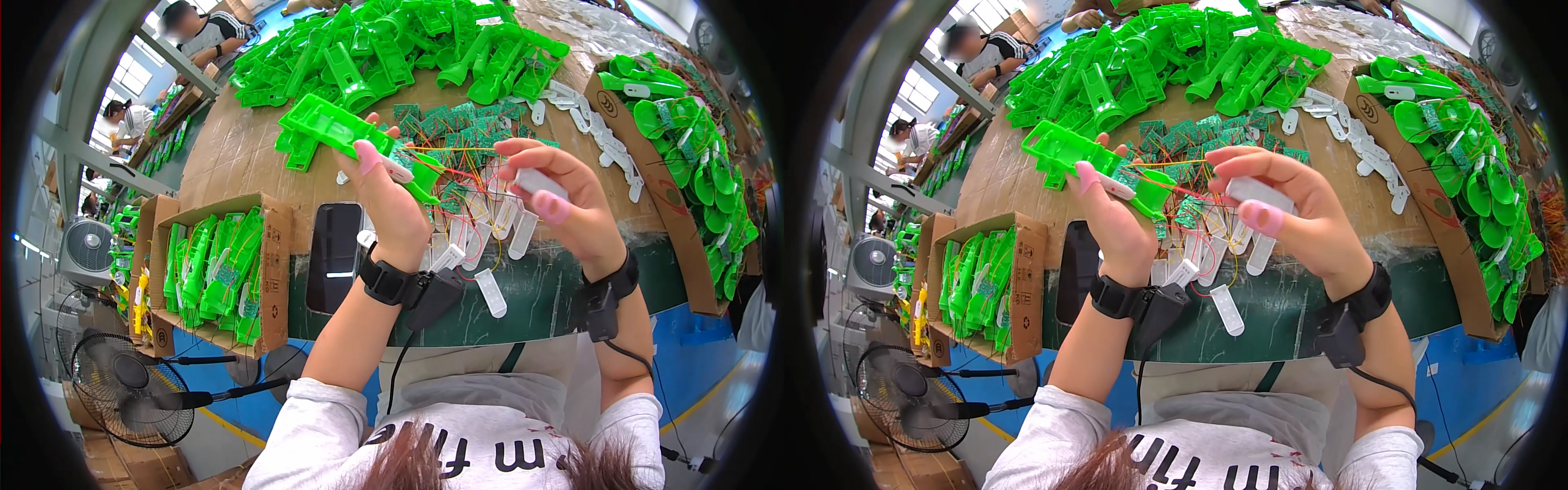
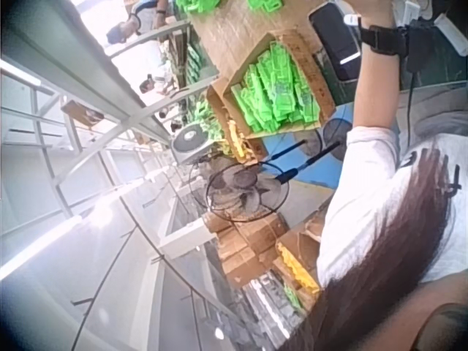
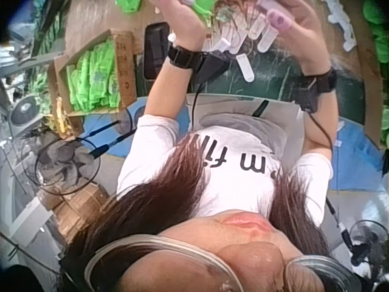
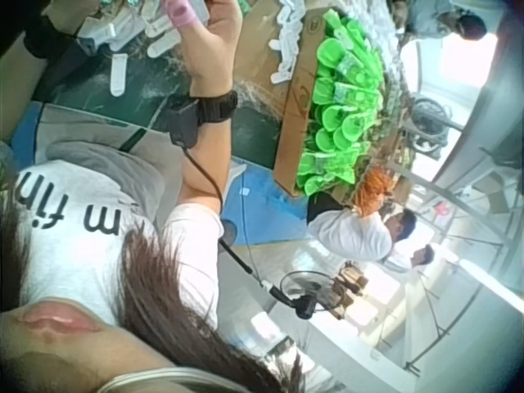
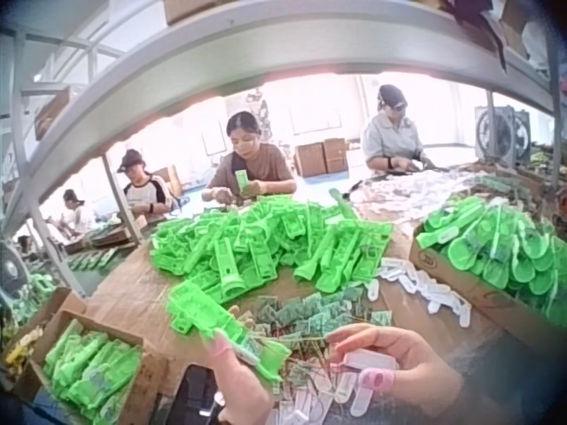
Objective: The recorder is assembling green plastic flashlights by inserting a pre-wired circuit board and LED into the casing.
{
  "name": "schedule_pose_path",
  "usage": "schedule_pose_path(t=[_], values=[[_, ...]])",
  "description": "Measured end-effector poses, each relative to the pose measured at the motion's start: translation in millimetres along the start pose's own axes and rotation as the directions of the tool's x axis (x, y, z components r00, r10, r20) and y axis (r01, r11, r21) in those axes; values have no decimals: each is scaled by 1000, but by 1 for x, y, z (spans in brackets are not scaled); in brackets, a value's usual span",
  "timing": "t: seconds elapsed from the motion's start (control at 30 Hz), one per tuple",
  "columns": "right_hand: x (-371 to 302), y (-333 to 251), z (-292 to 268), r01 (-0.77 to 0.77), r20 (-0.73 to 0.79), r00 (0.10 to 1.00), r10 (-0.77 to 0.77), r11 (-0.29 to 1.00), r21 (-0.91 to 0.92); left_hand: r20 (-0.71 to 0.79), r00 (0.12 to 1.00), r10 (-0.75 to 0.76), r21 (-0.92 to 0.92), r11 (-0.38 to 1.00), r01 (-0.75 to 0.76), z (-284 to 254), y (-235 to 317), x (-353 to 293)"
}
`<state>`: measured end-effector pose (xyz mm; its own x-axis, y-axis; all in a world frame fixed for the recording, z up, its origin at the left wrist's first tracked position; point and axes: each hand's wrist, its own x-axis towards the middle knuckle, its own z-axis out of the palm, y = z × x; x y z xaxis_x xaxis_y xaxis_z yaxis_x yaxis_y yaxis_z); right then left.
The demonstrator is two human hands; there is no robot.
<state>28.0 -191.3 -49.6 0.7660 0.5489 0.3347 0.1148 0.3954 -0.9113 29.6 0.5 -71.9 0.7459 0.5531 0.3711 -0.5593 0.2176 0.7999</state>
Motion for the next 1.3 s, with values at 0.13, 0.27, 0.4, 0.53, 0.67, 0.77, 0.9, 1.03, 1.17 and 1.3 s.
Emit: schedule_pose_path(t=[0.13,0.27,0.4,0.53,0.67,0.77,0.9,1.03,1.17,1.3], values=[[2,-1,-10,165,-80,985,-154,974,155,149,964,-221,-135,961,242,-7,-6,-3],[2,-10,-13,197,-245,959,-143,957,213,385,828,-408,-53,886,461,6,-2,-14],[-2,3,-38,194,-244,965,-94,883,427,586,670,-456,48,844,534,9,3,-20],[1,4,-34,85,-304,952,28,932,351,680,560,-473,67,801,595,8,4,-22],[2,6,-31,-75,-306,944,122,984,162,699,507,-504,115,779,616,9,4,-24],[3,3,-29,-119,-310,936,170,977,177,733,435,-523,191,773,605,11,6,-24],[2,4,-34,-132,-362,904,229,953,273,742,418,-525,209,773,599,12,6,-27],[0,2,-38,-119,-218,940,262,852,510,707,465,-533,176,769,615,11,6,-26],[1,3,-40,-114,-132,963,235,799,591,715,446,-538,184,760,623,10,3,-26],[3,1,-37,-93,-139,965,223,784,614,707,454,-542,183,760,624,11,5,-29]])
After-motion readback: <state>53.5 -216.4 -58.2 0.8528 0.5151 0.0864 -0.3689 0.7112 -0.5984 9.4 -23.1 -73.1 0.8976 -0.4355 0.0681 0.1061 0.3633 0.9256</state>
